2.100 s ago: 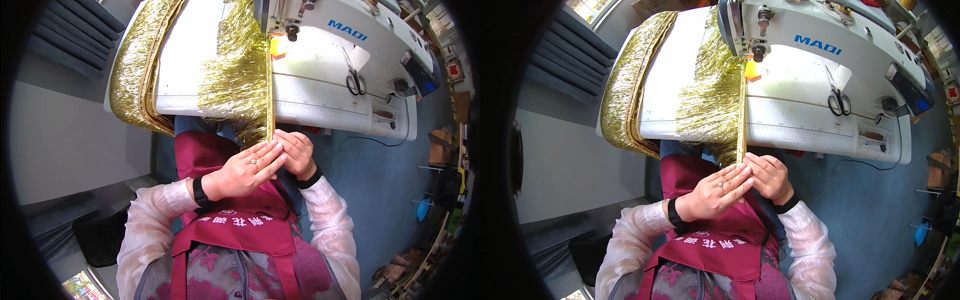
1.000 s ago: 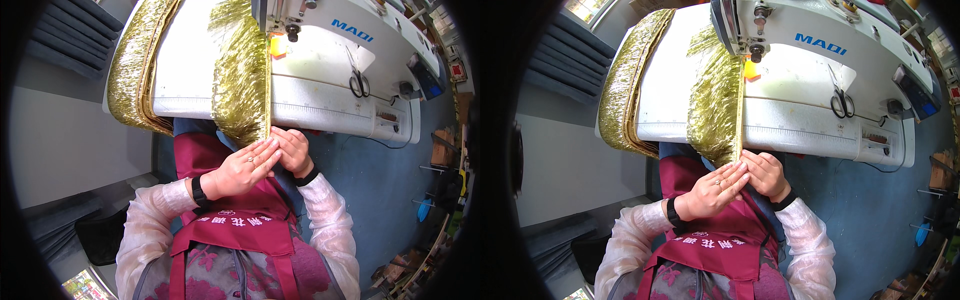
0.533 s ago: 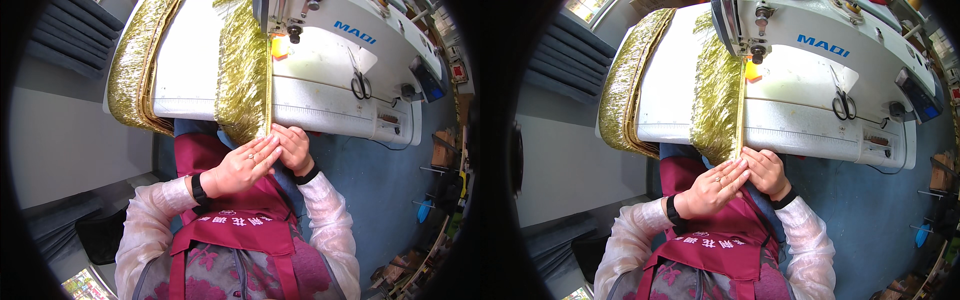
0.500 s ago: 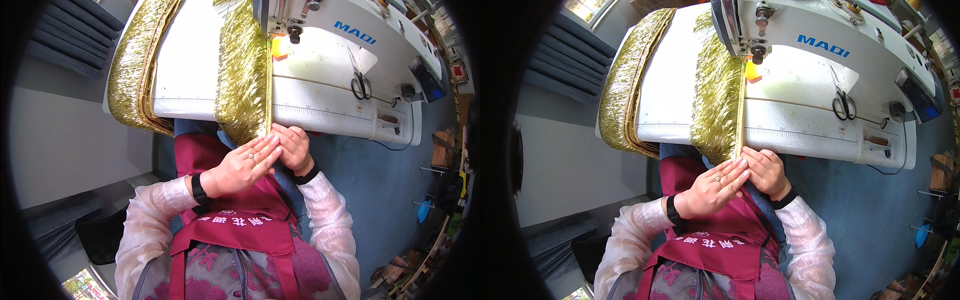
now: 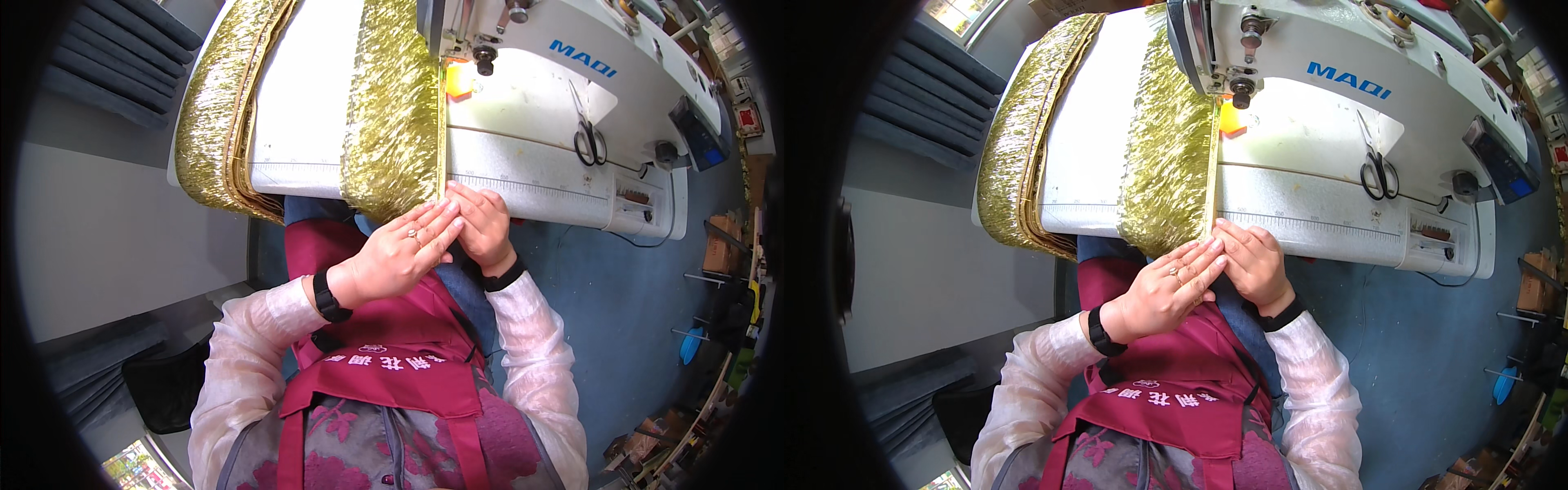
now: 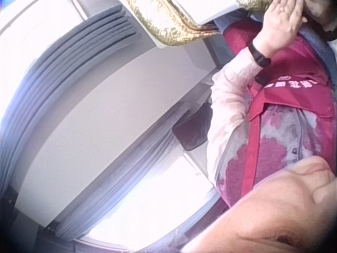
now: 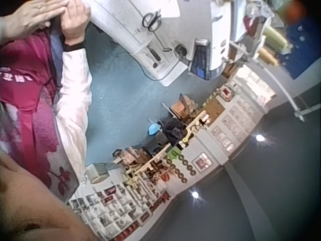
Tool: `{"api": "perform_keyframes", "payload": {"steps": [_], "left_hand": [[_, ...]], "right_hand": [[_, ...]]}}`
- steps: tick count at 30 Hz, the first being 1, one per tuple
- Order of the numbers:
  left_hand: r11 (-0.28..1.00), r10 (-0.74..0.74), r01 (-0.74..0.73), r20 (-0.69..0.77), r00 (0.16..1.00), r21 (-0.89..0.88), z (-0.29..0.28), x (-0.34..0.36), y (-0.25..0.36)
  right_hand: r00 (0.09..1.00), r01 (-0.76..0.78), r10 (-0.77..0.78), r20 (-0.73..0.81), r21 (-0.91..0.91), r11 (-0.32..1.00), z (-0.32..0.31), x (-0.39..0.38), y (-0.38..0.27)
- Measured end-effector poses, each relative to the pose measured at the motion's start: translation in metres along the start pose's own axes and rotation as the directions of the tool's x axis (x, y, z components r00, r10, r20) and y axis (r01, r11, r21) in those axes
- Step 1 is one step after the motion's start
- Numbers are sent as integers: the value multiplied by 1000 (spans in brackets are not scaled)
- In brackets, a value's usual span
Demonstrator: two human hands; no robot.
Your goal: The person sews a gold sequined fabric strip using a sewing machine, repeatedly aligning the fabric, stitching, and trimming threads with scissors. The person folds and repositions the fabric multiple times to continue stitching along its length.
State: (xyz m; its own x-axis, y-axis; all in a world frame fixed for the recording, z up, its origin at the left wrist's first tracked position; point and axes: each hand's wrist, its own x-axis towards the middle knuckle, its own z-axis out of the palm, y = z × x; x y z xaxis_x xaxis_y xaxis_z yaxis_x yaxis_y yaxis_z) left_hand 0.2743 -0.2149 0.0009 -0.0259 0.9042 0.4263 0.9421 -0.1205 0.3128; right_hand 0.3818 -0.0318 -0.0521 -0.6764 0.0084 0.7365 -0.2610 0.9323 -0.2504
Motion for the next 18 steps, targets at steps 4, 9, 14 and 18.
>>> {"api": "perform_keyframes", "payload": {"steps": [4,9,14,18], "left_hand": [[1000,-7,7,-15,1000,-18,1,4,-7],[999,-17,16,-16,1000,-38,3,7,-13],[996,-45,43,-18,999,-78,5,12,-23],[995,-60,58,-23,998,-85,7,16,-33]], "right_hand": [[1000,-15,15,-5,-16,1000,3,5,3],[1000,-23,23,-4,-59,998,6,9,7],[997,-78,78,-4,-114,990,13,15,7],[987,-163,160,-29,-131,978,19,20,4]]}}
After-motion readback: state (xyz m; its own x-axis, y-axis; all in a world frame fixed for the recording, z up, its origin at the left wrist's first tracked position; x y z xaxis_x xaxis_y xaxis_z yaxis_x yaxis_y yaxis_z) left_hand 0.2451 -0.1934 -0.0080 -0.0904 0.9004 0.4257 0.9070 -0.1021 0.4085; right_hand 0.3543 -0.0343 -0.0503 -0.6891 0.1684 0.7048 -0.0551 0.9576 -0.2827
